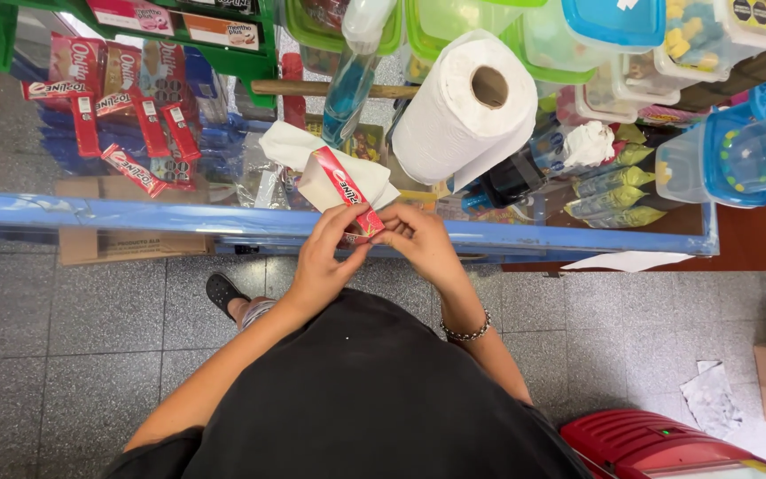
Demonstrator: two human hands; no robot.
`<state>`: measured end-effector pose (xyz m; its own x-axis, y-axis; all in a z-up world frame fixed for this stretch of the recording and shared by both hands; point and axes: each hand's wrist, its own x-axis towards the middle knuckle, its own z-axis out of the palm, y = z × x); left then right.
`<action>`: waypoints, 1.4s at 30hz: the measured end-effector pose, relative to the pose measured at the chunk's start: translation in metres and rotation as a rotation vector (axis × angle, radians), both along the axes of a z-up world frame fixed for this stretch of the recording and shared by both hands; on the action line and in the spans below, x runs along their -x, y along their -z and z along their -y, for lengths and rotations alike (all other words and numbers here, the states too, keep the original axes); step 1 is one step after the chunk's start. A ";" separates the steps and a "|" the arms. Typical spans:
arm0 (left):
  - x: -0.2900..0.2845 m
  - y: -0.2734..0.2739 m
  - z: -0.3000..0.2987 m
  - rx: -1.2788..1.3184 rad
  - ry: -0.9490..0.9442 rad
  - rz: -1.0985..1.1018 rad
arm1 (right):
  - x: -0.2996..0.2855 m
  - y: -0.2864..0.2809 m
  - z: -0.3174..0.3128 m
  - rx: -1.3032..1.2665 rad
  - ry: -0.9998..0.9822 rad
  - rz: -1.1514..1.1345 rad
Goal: Restocking and organizing small candy or gum packets into a display rack at a checkout counter
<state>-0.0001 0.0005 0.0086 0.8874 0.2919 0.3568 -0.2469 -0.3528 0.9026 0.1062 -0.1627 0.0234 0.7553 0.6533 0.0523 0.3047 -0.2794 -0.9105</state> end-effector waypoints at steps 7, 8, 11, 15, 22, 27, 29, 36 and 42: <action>0.001 0.000 -0.002 0.006 0.012 0.004 | 0.003 -0.044 0.005 -0.057 -0.010 0.359; 0.000 0.003 -0.002 0.004 0.013 0.011 | 0.003 -0.047 0.004 -0.103 -0.113 0.487; -0.002 0.005 -0.004 -0.005 0.018 0.017 | 0.001 -0.043 -0.001 -0.116 -0.224 0.636; -0.002 0.006 -0.004 0.005 0.044 0.006 | -0.012 -0.022 -0.005 -0.051 -0.201 0.727; -0.002 0.007 -0.006 -0.022 0.045 -0.004 | -0.013 -0.020 -0.004 -0.238 -0.197 0.666; -0.004 -0.005 -0.008 0.000 0.060 0.013 | -0.014 -0.028 -0.009 -0.137 -0.077 0.784; -0.001 -0.001 -0.009 -0.008 0.066 0.032 | -0.008 -0.029 -0.001 -0.136 0.003 0.801; 0.002 0.007 -0.009 -0.063 0.034 0.064 | -0.033 -0.051 0.078 -0.057 0.833 0.814; 0.001 0.017 -0.008 -0.077 0.008 0.069 | -0.074 -0.042 0.129 0.224 0.704 0.250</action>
<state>-0.0012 0.0081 -0.0080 0.8619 0.2545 0.4386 -0.3108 -0.4182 0.8535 0.1800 -0.2916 0.0650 0.9792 0.0397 0.1992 0.1764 -0.6527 -0.7368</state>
